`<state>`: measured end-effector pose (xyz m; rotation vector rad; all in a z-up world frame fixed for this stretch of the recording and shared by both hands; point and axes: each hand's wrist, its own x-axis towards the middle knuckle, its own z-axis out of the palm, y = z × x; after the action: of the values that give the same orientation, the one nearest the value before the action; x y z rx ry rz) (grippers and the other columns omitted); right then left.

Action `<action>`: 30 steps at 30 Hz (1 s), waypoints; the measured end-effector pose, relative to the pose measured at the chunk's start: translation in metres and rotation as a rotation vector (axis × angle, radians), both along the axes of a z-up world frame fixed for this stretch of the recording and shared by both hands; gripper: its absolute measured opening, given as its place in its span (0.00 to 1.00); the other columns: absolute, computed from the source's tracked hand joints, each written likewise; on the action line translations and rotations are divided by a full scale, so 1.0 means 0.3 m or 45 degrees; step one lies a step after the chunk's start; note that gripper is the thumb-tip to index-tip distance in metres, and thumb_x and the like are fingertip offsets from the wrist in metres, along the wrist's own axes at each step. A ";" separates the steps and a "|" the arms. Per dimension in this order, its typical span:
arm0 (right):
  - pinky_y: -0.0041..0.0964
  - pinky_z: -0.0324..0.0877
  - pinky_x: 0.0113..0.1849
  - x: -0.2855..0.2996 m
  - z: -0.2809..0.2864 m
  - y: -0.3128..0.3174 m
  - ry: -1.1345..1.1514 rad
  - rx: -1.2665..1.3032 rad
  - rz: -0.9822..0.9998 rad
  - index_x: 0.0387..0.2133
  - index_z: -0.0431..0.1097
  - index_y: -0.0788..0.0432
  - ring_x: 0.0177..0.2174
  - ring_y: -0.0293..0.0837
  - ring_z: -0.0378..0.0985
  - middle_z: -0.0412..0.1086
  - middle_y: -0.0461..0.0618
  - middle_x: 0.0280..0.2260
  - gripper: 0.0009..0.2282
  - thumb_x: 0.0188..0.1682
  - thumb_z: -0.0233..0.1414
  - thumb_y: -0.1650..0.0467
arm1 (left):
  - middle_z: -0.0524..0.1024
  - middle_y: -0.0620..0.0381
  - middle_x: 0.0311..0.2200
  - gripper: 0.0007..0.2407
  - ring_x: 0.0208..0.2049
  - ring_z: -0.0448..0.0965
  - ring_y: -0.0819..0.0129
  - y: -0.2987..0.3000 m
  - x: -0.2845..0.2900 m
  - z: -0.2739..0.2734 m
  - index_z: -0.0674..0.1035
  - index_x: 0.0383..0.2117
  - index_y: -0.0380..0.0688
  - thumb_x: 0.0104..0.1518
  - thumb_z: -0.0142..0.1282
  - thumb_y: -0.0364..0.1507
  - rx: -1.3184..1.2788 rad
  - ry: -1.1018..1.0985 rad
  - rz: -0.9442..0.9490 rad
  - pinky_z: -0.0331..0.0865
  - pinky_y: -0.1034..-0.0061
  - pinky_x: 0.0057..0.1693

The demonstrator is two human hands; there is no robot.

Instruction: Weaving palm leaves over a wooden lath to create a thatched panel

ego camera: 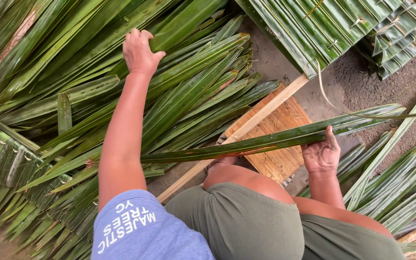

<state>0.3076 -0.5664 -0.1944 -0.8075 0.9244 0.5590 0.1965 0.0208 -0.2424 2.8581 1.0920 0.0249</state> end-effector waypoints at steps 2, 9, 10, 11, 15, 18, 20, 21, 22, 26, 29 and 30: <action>0.49 0.79 0.44 -0.001 -0.006 0.007 -0.002 0.005 -0.002 0.34 0.75 0.51 0.41 0.47 0.82 0.79 0.43 0.37 0.05 0.50 0.62 0.66 | 0.74 0.53 0.35 0.18 0.35 0.73 0.63 -0.039 -0.041 0.048 0.78 0.41 0.45 0.48 0.75 0.33 -0.050 0.007 -0.283 0.72 0.69 0.39; 0.50 0.81 0.46 -0.004 -0.039 -0.010 -0.031 0.092 0.103 0.39 0.74 0.57 0.39 0.51 0.85 0.80 0.53 0.39 0.11 0.52 0.59 0.63 | 0.68 0.62 0.34 0.09 0.39 0.72 0.66 -0.167 -0.231 -0.118 0.80 0.41 0.51 0.54 0.59 0.26 0.194 -0.033 -0.593 0.74 0.72 0.38; 0.51 0.81 0.46 -0.003 -0.039 -0.011 -0.034 0.089 0.103 0.39 0.74 0.58 0.39 0.51 0.85 0.80 0.53 0.39 0.11 0.52 0.59 0.63 | 0.69 0.63 0.33 0.09 0.37 0.72 0.67 -0.199 -0.248 -0.120 0.81 0.41 0.53 0.55 0.55 0.27 0.208 -0.017 -0.649 0.73 0.73 0.37; 0.51 0.81 0.46 -0.001 -0.039 -0.013 -0.038 0.085 0.104 0.39 0.74 0.58 0.40 0.52 0.85 0.80 0.54 0.39 0.11 0.51 0.59 0.63 | 0.69 0.64 0.32 0.10 0.36 0.72 0.67 -0.232 -0.265 -0.122 0.81 0.41 0.55 0.56 0.52 0.28 0.222 -0.001 -0.705 0.72 0.75 0.36; 0.52 0.80 0.47 0.000 -0.038 -0.018 -0.033 0.082 0.106 0.40 0.74 0.58 0.41 0.52 0.85 0.80 0.54 0.40 0.12 0.52 0.59 0.63 | 0.69 0.63 0.34 0.12 0.36 0.72 0.68 -0.281 -0.265 -0.111 0.81 0.45 0.51 0.57 0.50 0.25 0.197 0.039 -0.667 0.73 0.78 0.38; 0.51 0.81 0.47 -0.004 -0.039 -0.019 -0.032 0.097 0.108 0.40 0.74 0.58 0.40 0.51 0.85 0.80 0.53 0.39 0.11 0.52 0.59 0.63 | 0.67 0.63 0.32 0.09 0.35 0.72 0.68 -0.276 -0.254 -0.066 0.81 0.41 0.51 0.55 0.53 0.27 0.242 -0.051 -0.637 0.72 0.76 0.38; 0.53 0.80 0.47 -0.006 -0.050 -0.030 -0.022 0.095 0.083 0.40 0.74 0.58 0.40 0.53 0.85 0.80 0.54 0.39 0.12 0.52 0.59 0.63 | 0.68 0.64 0.29 0.04 0.34 0.73 0.67 -0.258 -0.226 -0.033 0.79 0.31 0.55 0.54 0.60 0.35 0.148 -0.178 -0.592 0.73 0.73 0.39; 0.53 0.80 0.47 0.000 -0.050 -0.027 -0.025 0.092 0.079 0.40 0.74 0.58 0.40 0.53 0.85 0.80 0.54 0.39 0.12 0.52 0.59 0.63 | 0.68 0.64 0.29 0.04 0.34 0.73 0.67 -0.242 -0.186 0.002 0.79 0.31 0.55 0.54 0.60 0.35 0.146 -0.182 -0.596 0.73 0.73 0.39; 0.52 0.80 0.47 -0.003 -0.050 -0.027 -0.028 0.087 0.082 0.40 0.74 0.58 0.40 0.53 0.85 0.80 0.54 0.39 0.11 0.52 0.59 0.63 | 0.68 0.66 0.30 0.05 0.35 0.73 0.67 -0.229 -0.156 0.037 0.78 0.31 0.57 0.56 0.62 0.36 0.074 -0.287 -0.461 0.72 0.71 0.40; 0.46 0.77 0.42 -0.016 -0.023 0.009 0.006 -0.016 0.052 0.36 0.74 0.50 0.42 0.47 0.81 0.78 0.43 0.38 0.06 0.50 0.62 0.65 | 0.79 0.51 0.41 0.11 0.41 0.78 0.56 -0.160 0.000 0.096 0.83 0.45 0.43 0.64 0.57 0.34 -0.378 -0.517 -0.084 0.74 0.57 0.43; 0.46 0.77 0.43 -0.015 -0.020 0.015 0.008 -0.041 0.050 0.36 0.74 0.50 0.42 0.46 0.81 0.78 0.43 0.38 0.07 0.49 0.62 0.65 | 0.75 0.48 0.52 0.23 0.53 0.73 0.50 -0.137 0.048 0.042 0.76 0.58 0.45 0.60 0.61 0.43 -0.637 -0.243 -0.077 0.67 0.46 0.51; 0.46 0.77 0.43 -0.014 -0.019 0.013 0.008 -0.043 0.041 0.36 0.74 0.50 0.42 0.46 0.81 0.78 0.43 0.38 0.07 0.49 0.62 0.65 | 0.75 0.48 0.52 0.23 0.53 0.73 0.50 -0.133 0.047 0.010 0.76 0.58 0.45 0.60 0.61 0.43 -0.639 -0.241 -0.086 0.67 0.46 0.51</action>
<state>0.3035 -0.5625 -0.2002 -0.8529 0.9300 0.5757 0.2107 -0.0192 -0.2394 2.3847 0.8231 0.0138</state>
